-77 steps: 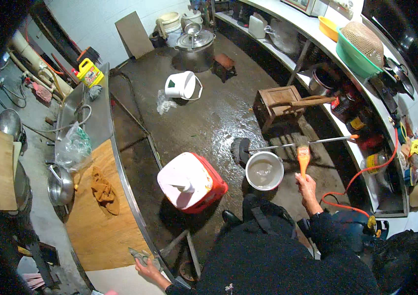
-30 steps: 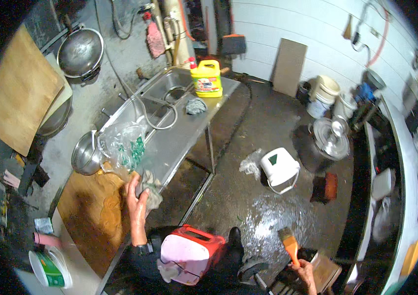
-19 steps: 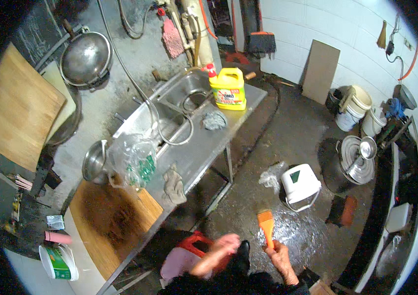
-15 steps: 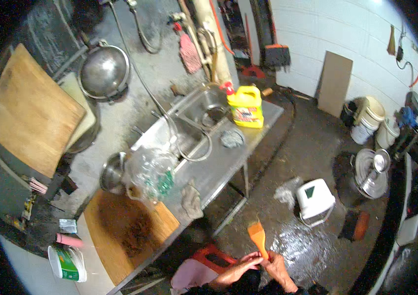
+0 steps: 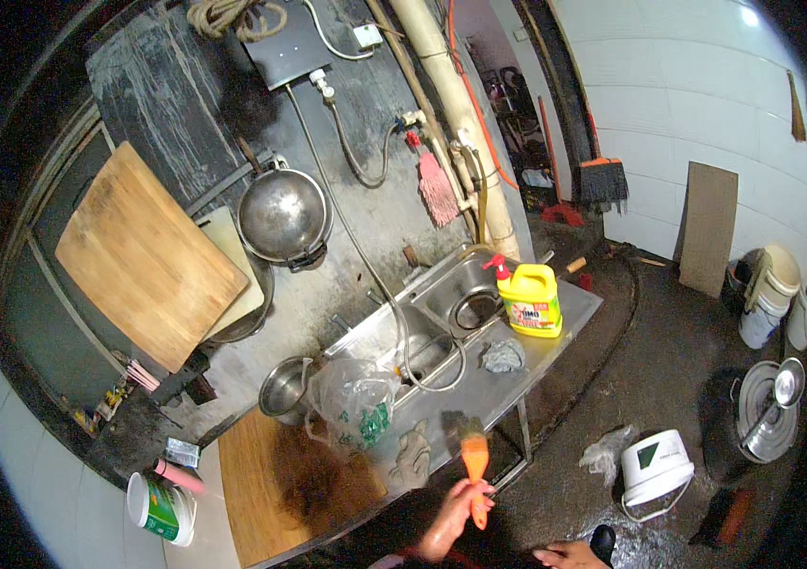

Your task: The person cleans a kitchen workspace by wiping a white board and a wooden cutting board with a cloth, then moves a bucket, a thermos, and a metal bowl. They also handle a plastic bag and wipe the sink area.

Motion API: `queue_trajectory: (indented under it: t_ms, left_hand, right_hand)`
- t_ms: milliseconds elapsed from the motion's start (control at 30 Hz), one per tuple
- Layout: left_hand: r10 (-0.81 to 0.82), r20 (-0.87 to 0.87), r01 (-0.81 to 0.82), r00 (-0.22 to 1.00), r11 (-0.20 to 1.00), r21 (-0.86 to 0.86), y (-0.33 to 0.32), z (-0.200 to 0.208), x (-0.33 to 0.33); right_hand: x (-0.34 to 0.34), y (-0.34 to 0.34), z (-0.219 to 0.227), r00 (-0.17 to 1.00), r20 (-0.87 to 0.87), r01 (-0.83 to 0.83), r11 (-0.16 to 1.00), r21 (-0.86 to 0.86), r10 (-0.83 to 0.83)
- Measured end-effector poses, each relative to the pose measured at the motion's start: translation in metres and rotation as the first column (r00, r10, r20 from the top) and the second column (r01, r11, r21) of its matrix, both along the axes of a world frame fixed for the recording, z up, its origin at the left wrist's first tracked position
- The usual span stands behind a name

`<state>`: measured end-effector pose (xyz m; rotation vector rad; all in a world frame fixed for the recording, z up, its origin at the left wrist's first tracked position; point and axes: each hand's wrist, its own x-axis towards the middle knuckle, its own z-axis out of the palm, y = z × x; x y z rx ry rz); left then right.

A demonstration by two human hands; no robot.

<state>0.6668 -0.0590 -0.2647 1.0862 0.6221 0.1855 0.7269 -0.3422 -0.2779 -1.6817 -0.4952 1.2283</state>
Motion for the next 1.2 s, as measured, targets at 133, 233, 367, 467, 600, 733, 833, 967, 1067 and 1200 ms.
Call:
queue_trajectory:
  t_ms: [133, 233, 367, 467, 600, 733, 833, 967, 1067, 1200]
  left_hand:
    - [0.22, -0.128, -0.195, 0.967, 0.963, 0.184, 0.052, -0.016, 0.048]
    - [0.151, -0.19, -0.102, 0.97, 0.964, 0.244, 0.096, -0.029, 0.081]
    - [0.247, -0.274, -0.092, 0.93, 0.874, 0.476, 0.15, -0.056, 0.109]
    - [0.483, 0.172, -0.489, 0.859, 0.671, 0.558, 0.167, -0.072, 0.125]
    - [0.41, 0.305, -0.425, 0.859, 0.24, 0.873, 0.093, -0.083, 0.119]
    - [0.235, -0.17, 0.081, 0.957, 0.348, 0.934, -0.049, -0.124, 0.081]
    - [-0.114, -0.668, 0.568, 0.735, 0.643, 0.514, -0.127, -0.178, 0.025]
    - [-0.338, -0.742, 0.437, 0.58, 0.897, -0.068, -0.199, -0.24, -0.02]
    - [-0.324, -0.839, 0.504, 0.437, 0.861, -0.069, -0.23, -0.252, -0.042]
    - [-0.408, -0.842, 0.486, 0.352, 0.849, -0.208, -0.229, -0.245, -0.042]
  right_hand:
    - [0.065, -0.113, -0.087, 0.776, 0.57, -0.212, 0.963, -0.167, 0.269]
    - [0.099, -0.208, -0.128, 0.946, 0.301, 0.002, 0.93, -0.369, 0.117]
    - [0.132, -0.277, -0.148, 0.98, 0.19, 0.062, 0.827, -0.559, 0.055]
    - [0.156, -0.282, -0.154, 0.981, 0.173, 0.036, 0.791, -0.611, 0.089]
    - [0.186, -0.274, -0.165, 0.966, 0.183, -0.026, 0.771, -0.636, 0.184]
    - [0.176, -0.267, -0.176, 0.893, 0.233, -0.133, 0.721, -0.68, 0.385]
    - [0.166, -0.253, -0.189, 0.802, 0.162, -0.27, 0.592, -0.759, 0.575]
    - [0.169, -0.238, -0.208, 0.925, 0.255, -0.073, 0.791, -0.607, 0.281]
    - [0.178, -0.227, -0.237, 0.916, 0.317, -0.018, 0.814, -0.581, 0.246]
    - [0.189, -0.219, -0.306, 0.893, 0.394, 0.064, 0.804, -0.591, 0.218]
